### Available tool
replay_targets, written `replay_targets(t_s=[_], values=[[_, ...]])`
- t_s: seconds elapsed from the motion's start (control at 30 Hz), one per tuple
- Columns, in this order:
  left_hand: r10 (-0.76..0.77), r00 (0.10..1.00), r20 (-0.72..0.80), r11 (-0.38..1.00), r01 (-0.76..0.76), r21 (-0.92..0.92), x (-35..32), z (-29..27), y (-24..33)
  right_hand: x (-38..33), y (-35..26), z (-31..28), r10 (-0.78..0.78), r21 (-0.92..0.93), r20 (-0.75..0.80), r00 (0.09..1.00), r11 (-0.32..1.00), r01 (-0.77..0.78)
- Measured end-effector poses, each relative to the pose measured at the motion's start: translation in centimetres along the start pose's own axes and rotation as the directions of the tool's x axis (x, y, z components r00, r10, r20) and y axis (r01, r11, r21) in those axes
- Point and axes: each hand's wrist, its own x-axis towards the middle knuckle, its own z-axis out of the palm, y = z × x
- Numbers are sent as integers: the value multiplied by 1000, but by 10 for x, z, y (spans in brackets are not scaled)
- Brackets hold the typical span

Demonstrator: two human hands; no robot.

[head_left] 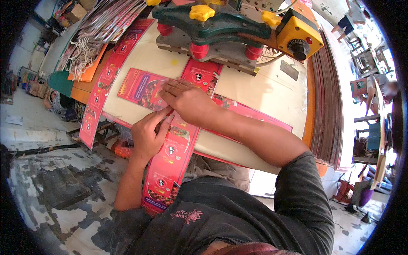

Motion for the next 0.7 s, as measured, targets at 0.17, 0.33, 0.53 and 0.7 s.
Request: replay_targets(t_s=[0.17, 0.33, 0.53, 0.7], values=[[-100, 991, 87, 993, 106, -60, 3, -1, 5, -2, 2, 3, 11, -30, -11, 1000, 999, -11], [48, 998, -33, 998, -49, -25, 0, 6, -6, -1, 2, 2, 6, -15, -11, 1000, 1000, -6], [-27, 999, 24, 1000, 27, -14, -1, 3, -3, -2, 2, 3, 3, -58, 13, 1000, 998, -2], [9, 1000, -1, 1000, -9, -9, 0, 4, -3, -2, 4, 3, -9, -45, 2, 1000, 999, 10]])
